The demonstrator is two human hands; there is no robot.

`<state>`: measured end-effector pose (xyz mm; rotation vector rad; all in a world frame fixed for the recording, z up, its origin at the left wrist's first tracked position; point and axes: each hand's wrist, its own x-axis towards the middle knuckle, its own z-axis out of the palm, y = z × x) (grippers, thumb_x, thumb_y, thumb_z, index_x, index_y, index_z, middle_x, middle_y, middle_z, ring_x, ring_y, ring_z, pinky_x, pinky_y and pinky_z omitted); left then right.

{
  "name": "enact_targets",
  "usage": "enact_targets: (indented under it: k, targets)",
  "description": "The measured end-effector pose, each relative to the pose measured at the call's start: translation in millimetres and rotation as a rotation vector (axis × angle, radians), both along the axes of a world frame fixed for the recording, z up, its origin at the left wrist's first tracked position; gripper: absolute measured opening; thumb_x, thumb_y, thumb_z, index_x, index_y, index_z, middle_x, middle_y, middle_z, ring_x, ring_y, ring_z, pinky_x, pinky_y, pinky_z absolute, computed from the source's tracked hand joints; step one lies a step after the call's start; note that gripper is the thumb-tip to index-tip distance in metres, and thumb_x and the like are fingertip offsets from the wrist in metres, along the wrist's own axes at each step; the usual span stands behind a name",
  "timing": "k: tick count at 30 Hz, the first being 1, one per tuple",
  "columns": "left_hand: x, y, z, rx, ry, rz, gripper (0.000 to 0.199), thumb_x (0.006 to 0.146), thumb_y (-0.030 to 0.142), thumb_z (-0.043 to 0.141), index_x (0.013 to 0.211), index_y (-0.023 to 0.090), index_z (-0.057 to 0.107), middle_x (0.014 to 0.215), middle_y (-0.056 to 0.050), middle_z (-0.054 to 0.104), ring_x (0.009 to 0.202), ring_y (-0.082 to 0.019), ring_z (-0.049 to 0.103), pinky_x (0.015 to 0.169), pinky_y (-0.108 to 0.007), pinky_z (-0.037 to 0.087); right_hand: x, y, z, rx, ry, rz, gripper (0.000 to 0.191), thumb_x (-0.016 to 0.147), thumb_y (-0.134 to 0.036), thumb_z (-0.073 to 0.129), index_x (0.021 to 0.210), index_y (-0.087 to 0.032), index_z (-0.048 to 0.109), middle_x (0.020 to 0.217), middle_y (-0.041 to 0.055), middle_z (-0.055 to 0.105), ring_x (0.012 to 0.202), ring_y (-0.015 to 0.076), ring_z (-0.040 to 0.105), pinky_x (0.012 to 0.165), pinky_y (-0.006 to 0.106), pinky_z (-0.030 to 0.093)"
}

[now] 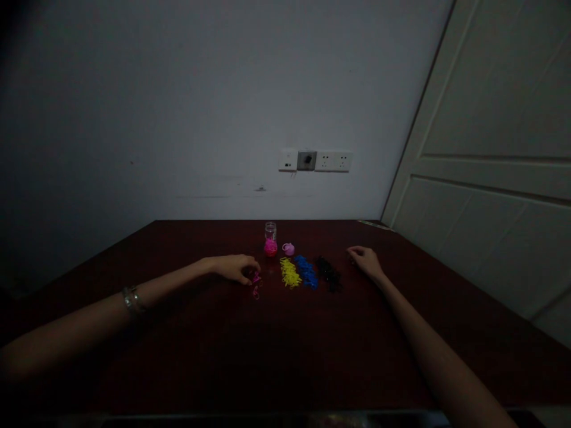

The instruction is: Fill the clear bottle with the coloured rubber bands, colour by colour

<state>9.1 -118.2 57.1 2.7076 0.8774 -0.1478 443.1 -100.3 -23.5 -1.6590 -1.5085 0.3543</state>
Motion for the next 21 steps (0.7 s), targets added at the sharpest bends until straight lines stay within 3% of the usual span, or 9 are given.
enact_targets:
  k: [15, 21]
  targets:
    - [8.1, -1.5, -2.3, 0.027, -0.036, 0.067, 0.017, 0.069, 0.023, 0.059, 0.084, 0.019, 0.064, 0.083, -0.002, 0.062, 0.070, -0.013, 0.054, 0.059, -0.020, 0.036, -1.9, -2.4, 0.5, 0.004, -0.130, -0.009, 0.038, 0.071, -0.040, 0.046, 0.085, -0.013, 0.068, 0.080, 0.0083, 0.069, 0.072, 0.0208, 0.061, 0.065, 0.029, 0.044]
    - [12.2, -5.5, -0.4, 0.073, 0.017, 0.082, 0.014, 0.069, 0.022, 0.057, 0.081, 0.019, 0.063, 0.079, -0.002, 0.062, 0.062, -0.012, 0.052, 0.055, -0.021, 0.035, -1.5, -1.5, 0.0, -0.008, -0.135, 0.006, 0.038, 0.070, -0.040, 0.047, 0.085, -0.012, 0.068, 0.079, 0.0083, 0.069, 0.073, 0.0215, 0.061, 0.066, 0.029, 0.044]
